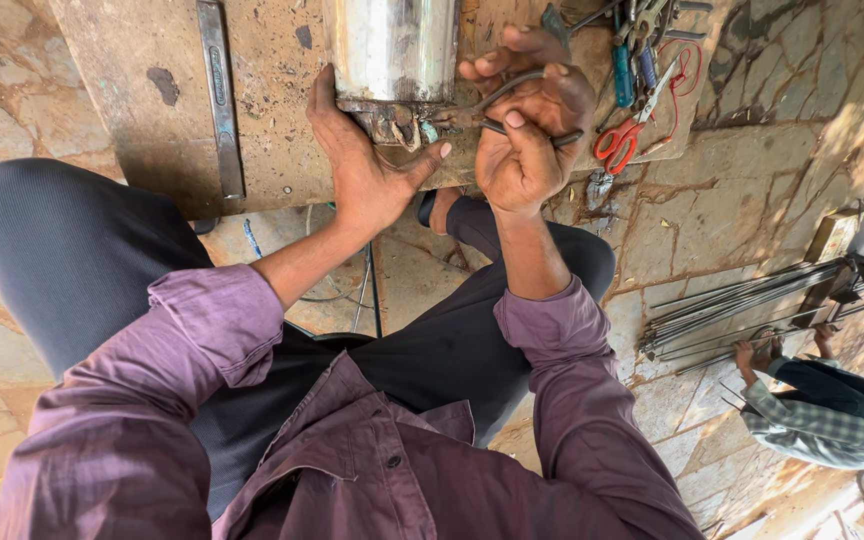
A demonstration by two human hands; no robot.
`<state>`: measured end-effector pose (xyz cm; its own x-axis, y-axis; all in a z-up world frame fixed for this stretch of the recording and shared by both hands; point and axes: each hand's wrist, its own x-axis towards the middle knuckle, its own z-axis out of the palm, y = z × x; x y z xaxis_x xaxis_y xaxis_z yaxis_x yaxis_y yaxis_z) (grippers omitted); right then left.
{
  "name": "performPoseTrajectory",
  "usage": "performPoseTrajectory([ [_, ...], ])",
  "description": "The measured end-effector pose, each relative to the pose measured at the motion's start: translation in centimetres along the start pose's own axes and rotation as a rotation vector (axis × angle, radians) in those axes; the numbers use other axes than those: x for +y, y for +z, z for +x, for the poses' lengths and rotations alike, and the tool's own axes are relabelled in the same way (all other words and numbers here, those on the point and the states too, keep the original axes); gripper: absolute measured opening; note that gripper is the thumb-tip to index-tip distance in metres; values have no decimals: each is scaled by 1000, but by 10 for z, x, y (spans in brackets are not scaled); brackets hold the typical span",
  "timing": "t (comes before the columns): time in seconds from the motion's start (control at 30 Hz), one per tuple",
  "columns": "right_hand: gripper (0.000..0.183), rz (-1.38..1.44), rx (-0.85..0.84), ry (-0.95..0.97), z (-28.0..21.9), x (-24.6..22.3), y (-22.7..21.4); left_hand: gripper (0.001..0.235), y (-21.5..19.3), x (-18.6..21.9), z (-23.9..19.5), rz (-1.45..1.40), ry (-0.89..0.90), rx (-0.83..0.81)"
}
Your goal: The person is repairing an electromechanical motor by sitting on the floor and using pliers to manipulate wires, a hammer to strike the casing, and a screwdriver to probe components.
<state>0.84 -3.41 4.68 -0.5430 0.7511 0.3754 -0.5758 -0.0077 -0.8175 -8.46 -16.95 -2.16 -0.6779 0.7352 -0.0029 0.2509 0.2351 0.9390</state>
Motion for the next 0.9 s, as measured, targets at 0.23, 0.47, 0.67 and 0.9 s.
performPoseTrajectory([
  [0.23, 58, -18, 20, -38, 0, 4, 0, 136, 1, -1, -1, 18, -2, -8],
  [0.47, 36, -139, 99, -47, -12, -1, 20, 136, 2, -3, 0, -5, 2, -3],
  [0.67, 31, -356, 106, -91, -19, -21, 40, 133, 3, -3, 0, -32, -12, -4],
  [0.9, 14, -50, 61, -121, -12, -6, 16, 135, 6, -3, 0, 12, 14, 28],
])
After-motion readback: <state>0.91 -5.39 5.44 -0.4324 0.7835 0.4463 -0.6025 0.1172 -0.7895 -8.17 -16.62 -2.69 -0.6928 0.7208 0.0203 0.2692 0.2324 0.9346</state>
